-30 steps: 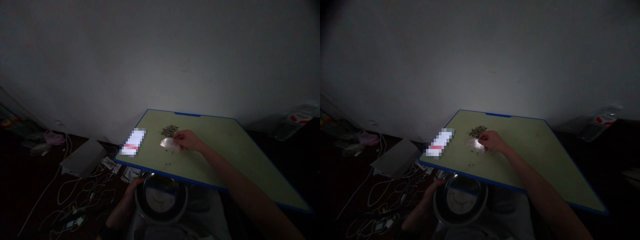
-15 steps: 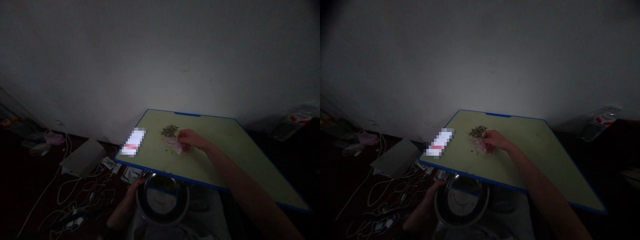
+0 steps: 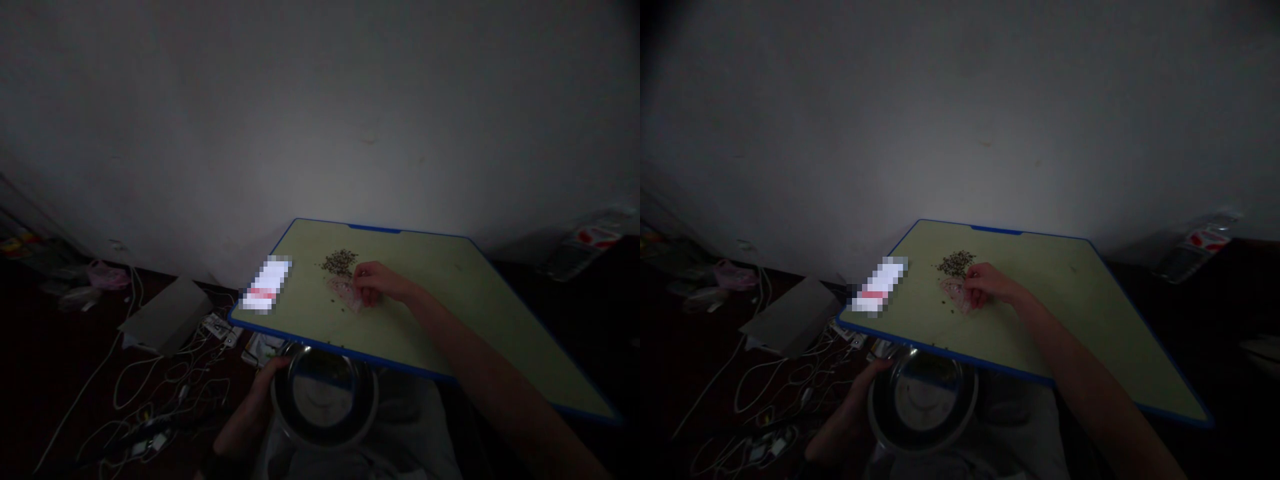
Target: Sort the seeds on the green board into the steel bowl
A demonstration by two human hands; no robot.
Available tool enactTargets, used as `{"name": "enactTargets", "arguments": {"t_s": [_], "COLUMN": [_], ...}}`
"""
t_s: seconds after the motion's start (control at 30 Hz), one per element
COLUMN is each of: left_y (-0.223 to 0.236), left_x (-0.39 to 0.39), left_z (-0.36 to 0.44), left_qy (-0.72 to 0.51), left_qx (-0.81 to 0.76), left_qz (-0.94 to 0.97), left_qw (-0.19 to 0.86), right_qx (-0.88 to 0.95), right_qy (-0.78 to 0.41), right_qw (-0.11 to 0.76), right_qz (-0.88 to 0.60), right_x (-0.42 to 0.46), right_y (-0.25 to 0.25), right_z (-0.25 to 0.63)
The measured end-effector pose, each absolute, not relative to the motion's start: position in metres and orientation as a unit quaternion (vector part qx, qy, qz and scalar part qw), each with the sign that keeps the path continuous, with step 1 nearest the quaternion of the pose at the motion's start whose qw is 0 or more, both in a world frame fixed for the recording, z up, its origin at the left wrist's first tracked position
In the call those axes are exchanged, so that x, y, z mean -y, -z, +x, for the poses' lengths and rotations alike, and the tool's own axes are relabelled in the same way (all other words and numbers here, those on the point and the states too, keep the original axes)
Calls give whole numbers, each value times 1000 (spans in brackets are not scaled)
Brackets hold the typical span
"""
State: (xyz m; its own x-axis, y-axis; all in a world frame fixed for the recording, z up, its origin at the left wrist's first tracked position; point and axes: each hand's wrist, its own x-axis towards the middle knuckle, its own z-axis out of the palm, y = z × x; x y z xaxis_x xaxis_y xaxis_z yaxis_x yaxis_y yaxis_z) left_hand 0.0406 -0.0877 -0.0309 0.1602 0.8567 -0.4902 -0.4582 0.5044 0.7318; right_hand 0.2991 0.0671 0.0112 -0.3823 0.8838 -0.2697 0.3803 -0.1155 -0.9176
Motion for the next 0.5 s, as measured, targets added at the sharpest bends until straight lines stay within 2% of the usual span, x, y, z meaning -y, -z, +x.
{"name": "enactTargets", "arguments": {"t_s": [0.3,0.5], "left_y": [51,48], "left_x": [77,77], "left_z": [40,41], "left_qy": [-436,-433], "left_qx": [-488,-509], "left_qz": [180,175], "left_qw": [734,723], "right_qx": [653,684], "right_qy": [-526,-461], "right_qw": [217,224], "right_qz": [-500,-519], "right_x": [-68,-74], "right_y": [-9,-18], "right_z": [303,320]}}
